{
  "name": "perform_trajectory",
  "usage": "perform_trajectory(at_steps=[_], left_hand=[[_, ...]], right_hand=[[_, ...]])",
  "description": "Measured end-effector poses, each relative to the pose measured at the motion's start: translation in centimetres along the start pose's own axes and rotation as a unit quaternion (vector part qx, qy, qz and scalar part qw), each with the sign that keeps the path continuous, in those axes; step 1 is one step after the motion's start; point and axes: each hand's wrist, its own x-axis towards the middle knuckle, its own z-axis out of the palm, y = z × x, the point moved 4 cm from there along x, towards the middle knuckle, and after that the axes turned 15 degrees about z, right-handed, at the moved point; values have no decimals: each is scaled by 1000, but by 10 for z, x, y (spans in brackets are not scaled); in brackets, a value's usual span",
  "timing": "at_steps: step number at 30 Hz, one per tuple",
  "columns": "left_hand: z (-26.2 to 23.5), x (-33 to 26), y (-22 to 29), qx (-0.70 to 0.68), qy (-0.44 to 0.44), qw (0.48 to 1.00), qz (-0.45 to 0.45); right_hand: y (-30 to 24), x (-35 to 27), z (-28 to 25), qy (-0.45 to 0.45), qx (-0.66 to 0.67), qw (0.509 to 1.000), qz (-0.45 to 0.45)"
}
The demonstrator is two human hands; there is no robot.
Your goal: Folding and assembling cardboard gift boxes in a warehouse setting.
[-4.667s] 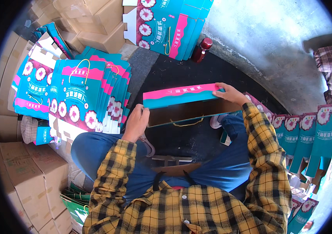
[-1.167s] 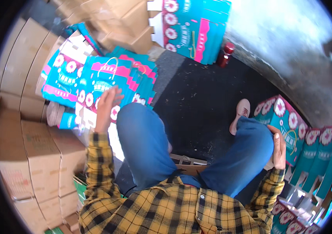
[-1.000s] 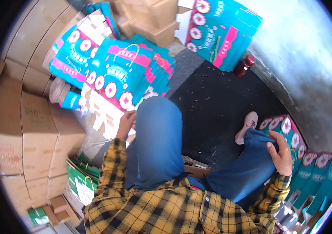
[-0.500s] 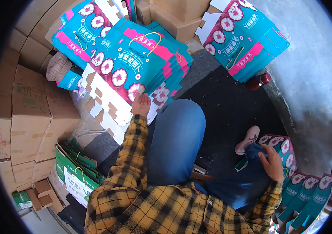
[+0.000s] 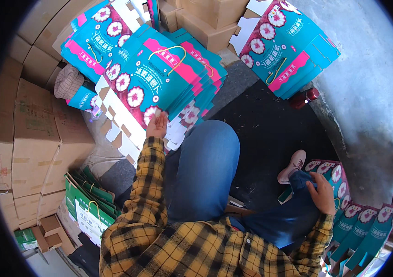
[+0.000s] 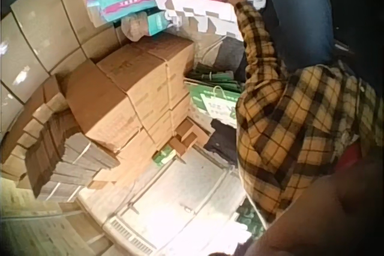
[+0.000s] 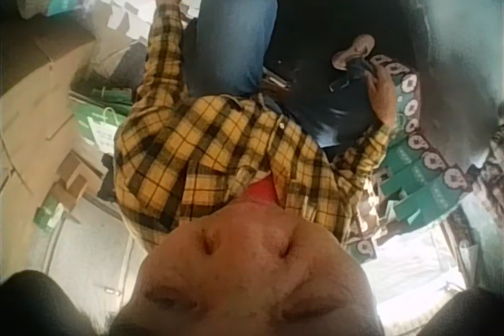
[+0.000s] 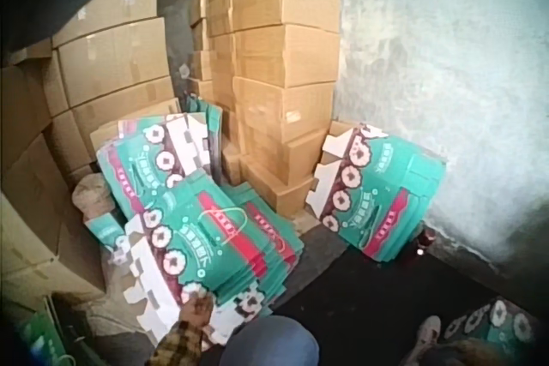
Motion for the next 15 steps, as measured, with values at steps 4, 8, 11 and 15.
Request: perform_trajectory(at_steps=[4, 8, 11, 15], left_hand=[[2, 9, 6, 27, 56, 998, 9], [-9, 10, -1, 26, 115, 993, 6], [-13, 13, -2, -38, 111, 993, -7], [-20, 24, 30, -7, 74, 994, 77]], right_hand=[[0, -2, -3, 0, -4, 1000, 7], [0, -5, -6, 7, -12, 1000, 11], [3, -5, -4, 20, -17, 1000, -6], [4, -4, -1, 20, -11, 1000, -16]])
